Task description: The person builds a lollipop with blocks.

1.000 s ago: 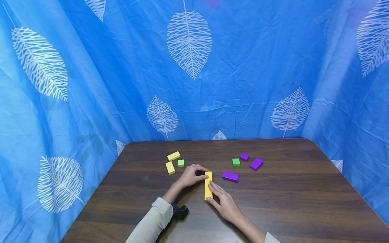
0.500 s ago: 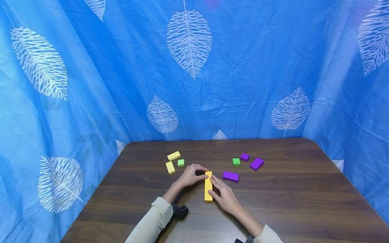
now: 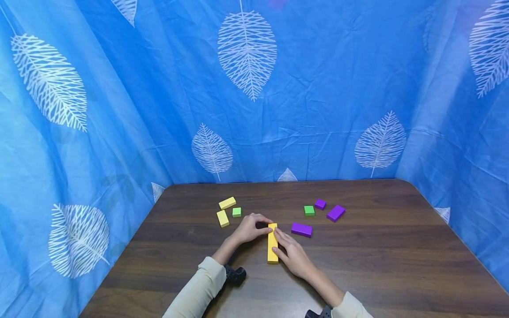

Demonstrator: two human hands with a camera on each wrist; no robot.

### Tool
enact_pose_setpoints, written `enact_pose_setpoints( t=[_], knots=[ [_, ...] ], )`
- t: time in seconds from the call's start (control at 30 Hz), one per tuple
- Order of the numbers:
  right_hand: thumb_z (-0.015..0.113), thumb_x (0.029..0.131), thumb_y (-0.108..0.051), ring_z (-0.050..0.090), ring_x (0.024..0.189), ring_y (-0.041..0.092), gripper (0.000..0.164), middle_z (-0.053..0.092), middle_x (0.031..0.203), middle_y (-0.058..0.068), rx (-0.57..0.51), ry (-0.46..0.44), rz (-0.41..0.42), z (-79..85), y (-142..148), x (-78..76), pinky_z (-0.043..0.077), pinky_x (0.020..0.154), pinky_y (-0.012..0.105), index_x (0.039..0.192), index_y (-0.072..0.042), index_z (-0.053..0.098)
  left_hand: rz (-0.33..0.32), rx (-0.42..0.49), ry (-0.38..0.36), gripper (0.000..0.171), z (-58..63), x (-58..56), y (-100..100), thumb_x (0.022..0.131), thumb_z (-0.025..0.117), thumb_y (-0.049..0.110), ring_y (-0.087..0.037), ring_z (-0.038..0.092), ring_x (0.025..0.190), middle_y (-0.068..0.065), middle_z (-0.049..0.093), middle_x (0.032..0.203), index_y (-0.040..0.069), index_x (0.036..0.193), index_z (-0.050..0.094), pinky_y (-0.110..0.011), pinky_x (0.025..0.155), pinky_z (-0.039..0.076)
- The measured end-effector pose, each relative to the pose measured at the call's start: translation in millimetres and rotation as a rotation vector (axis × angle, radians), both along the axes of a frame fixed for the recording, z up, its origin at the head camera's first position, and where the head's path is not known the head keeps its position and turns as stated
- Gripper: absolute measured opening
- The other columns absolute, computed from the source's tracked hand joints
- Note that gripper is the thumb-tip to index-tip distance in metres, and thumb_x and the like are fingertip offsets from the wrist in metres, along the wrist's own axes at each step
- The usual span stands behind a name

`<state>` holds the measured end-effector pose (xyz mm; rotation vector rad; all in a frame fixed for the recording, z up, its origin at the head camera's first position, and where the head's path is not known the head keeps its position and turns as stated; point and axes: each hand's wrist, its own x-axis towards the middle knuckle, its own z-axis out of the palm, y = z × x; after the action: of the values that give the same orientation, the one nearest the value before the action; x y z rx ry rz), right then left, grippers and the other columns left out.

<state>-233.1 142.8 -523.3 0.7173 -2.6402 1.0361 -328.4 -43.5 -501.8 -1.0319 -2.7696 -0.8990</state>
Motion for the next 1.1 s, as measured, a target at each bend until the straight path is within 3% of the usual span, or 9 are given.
enact_pose_setpoints(
  t=[0.17,0.53,0.7,0.93,1.0,1.1],
  knots=[
    [0.057,0.093,-0.025,0.039,0.126,0.033,0.051,0.037,0.142,0.013,0.018,-0.032,0.004,1.5,0.7,-0.5,0.032,0.101,0.048,0.136,-0.001,0.043,0.007,-0.012,-0.002,0.029,-0.2,0.5,0.3,0.086,0.065,0.035,-0.01,0.055,0.093,0.006,0.066,0.102,0.016,0.107,0.07,-0.026,0.084,0.044],
    [0.056,0.093,-0.026,0.04,0.126,0.034,0.051,0.038,0.142,0.013,0.019,-0.015,0.01,0.8,1.4,-1.1,0.033,0.1,0.048,0.136,-0.001,0.044,0.006,-0.003,0.011,0.031,1.6,1.8,-3.1,0.087,0.064,0.034,-0.012,0.056,0.098,0.004,0.066,0.105,0.015,0.111,0.069,-0.029,0.087,0.044],
    [0.056,0.093,-0.026,0.04,0.125,0.034,0.05,0.039,0.141,0.013,0.01,0.006,0.014,-0.2,0.7,-1.3,0.032,0.1,0.048,0.135,0.0,0.045,0.093,0.074,0.001,0.033,12.3,4.7,-20.2,0.088,0.062,0.032,-0.018,0.053,0.107,0.001,0.063,0.113,0.014,0.116,0.066,-0.039,0.092,0.042],
    [0.057,0.093,-0.026,0.04,0.125,0.034,0.05,0.04,0.141,0.013,0.003,0.033,0.013,-1.0,0.9,-1.8,0.032,0.1,0.048,0.134,0.001,0.046,0.271,0.274,0.108,0.036,23.8,-2.3,-71.3,0.085,0.068,0.022,-0.028,0.054,0.108,-0.01,0.061,0.115,0.007,0.117,0.064,-0.047,0.09,0.042],
    [0.057,0.093,-0.026,0.041,0.125,0.035,0.05,0.04,0.14,0.013,0.005,0.038,0.012,-1.1,1.5,-1.9,0.032,0.1,0.048,0.134,0.001,0.047,0.323,0.304,0.089,0.042,23.2,-4.3,-87.5,0.083,0.07,0.021,-0.032,0.053,0.109,-0.014,0.058,0.118,0.004,0.121,0.061,-0.05,0.089,0.042],
    [0.057,0.093,-0.026,0.041,0.125,0.035,0.05,0.04,0.14,0.013,0.008,0.036,0.008,-1.0,2.4,-1.9,0.032,0.1,0.047,0.134,0.001,0.046,0.409,0.272,0.014,0.056,18.1,-6.0,-108.8,0.081,0.072,0.026,-0.036,0.049,0.115,-0.018,0.052,0.126,0.003,0.128,0.054,-0.052,0.092,0.039]
  ],
)
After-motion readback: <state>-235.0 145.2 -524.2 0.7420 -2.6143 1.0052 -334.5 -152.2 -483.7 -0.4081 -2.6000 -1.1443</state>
